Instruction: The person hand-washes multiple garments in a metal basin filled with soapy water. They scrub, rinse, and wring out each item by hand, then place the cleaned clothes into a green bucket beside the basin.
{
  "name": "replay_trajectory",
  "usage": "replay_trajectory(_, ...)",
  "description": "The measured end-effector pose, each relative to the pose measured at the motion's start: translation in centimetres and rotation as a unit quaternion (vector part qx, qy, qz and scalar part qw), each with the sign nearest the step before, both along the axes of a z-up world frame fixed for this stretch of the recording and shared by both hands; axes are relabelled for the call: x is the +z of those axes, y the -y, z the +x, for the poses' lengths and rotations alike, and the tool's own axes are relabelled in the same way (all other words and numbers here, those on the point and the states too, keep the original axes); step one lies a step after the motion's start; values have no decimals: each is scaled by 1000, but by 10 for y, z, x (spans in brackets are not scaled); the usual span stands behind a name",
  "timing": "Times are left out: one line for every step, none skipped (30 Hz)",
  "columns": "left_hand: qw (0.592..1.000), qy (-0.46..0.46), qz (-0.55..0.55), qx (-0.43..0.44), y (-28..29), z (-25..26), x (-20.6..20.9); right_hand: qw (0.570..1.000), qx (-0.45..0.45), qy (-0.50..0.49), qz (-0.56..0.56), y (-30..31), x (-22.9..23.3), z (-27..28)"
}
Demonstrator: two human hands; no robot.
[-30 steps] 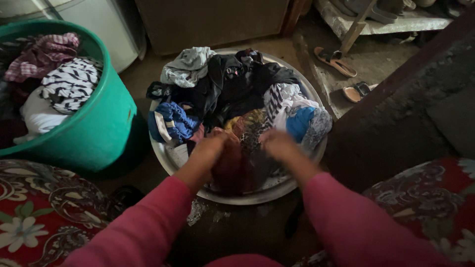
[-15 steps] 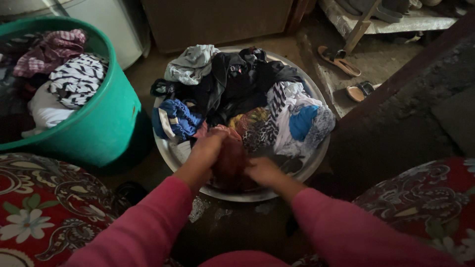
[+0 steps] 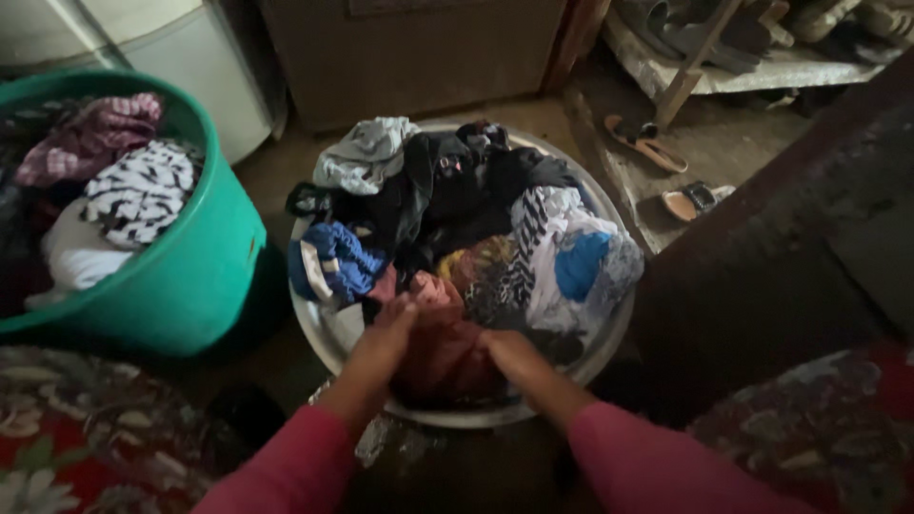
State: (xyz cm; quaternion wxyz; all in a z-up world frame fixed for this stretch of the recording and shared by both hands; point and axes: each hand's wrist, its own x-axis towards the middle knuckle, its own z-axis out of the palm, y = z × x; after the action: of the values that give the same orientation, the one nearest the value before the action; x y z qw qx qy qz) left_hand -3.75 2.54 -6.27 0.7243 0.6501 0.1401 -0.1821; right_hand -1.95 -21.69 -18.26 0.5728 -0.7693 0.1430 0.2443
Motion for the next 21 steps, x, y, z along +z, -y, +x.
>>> replay_trajectory(997, -65, 31, 3, -1, 2, -6, 998, -55, -30, 23, -1, 6, 2)
replay_trajectory(989, -134, 62, 5, -3, 0, -12, 991, -110, -64, 46, -2, 11, 1)
replay_trajectory(975, -201, 92, 8, -4, -1, -18, 979, -165, -97, 69, -3, 16, 1)
replay_trajectory(990, -110, 88, -8, -3, -4, -24, 976, -170, -98, 94, -4, 20, 0)
replay_trajectory(996, -18, 82, -22, -2, -8, -29, 972, -175, -98, 119, -4, 24, 0)
replay_trajectory(994, 76, 75, -35, 0, -8, -32, 968, -179, -97, 144, -5, 28, 1)
replay_trajectory(989, 75, 121, -50, 2, -5, -35, 972, -171, -68, 147, -6, 31, 3)
replay_trajectory(981, 71, 166, -64, 4, -4, -38, 975, -162, -40, 150, -9, 32, 3)
replay_trajectory(972, 67, 211, -79, 5, -2, -41, 976, -153, -13, 152, -11, 34, 3)
replay_trajectory(968, 40, 234, -82, 6, -1, -45, 981, -164, 5, 105, -13, 36, 4)
replay_trajectory(963, 13, 256, -85, 6, 2, -50, 983, -174, 24, 57, -14, 39, 4)
replay_trajectory(957, -13, 277, -88, 7, 4, -55, 982, -184, 44, 8, -14, 43, 5)
replay_trajectory(966, 14, 247, -76, 7, 6, -61, 974, -202, 69, -76, -14, 50, 5)
replay_trajectory(973, 41, 217, -64, 7, 8, -67, 958, -218, 93, -159, -12, 58, 2)
replay_trajectory(979, 68, 187, -52, 8, 10, -73, 935, -233, 116, -241, -12, 66, -1)
replay_trajectory(981, 95, 163, -52, 9, 12, -80, 928, -202, 141, -279, -15, 74, -2)
replay_trajectory(982, 121, 139, -52, 9, 13, -87, 919, -170, 165, -316, -19, 80, -4)
replay_trajectory(981, 148, 113, -54, 13, 14, -94, 906, -140, 189, -353, -23, 86, -5)
replay_trajectory(980, 181, 34, -70, 18, 14, -101, 920, -49, 146, -361, -30, 88, -5)
replay_trajectory(972, 213, -47, -85, 25, 14, -106, 925, 41, 99, -365, -37, 90, -4)
replay_trajectory(957, 242, -127, -98, 32, 15, -110, 921, 129, 48, -365, -39, 90, -3)
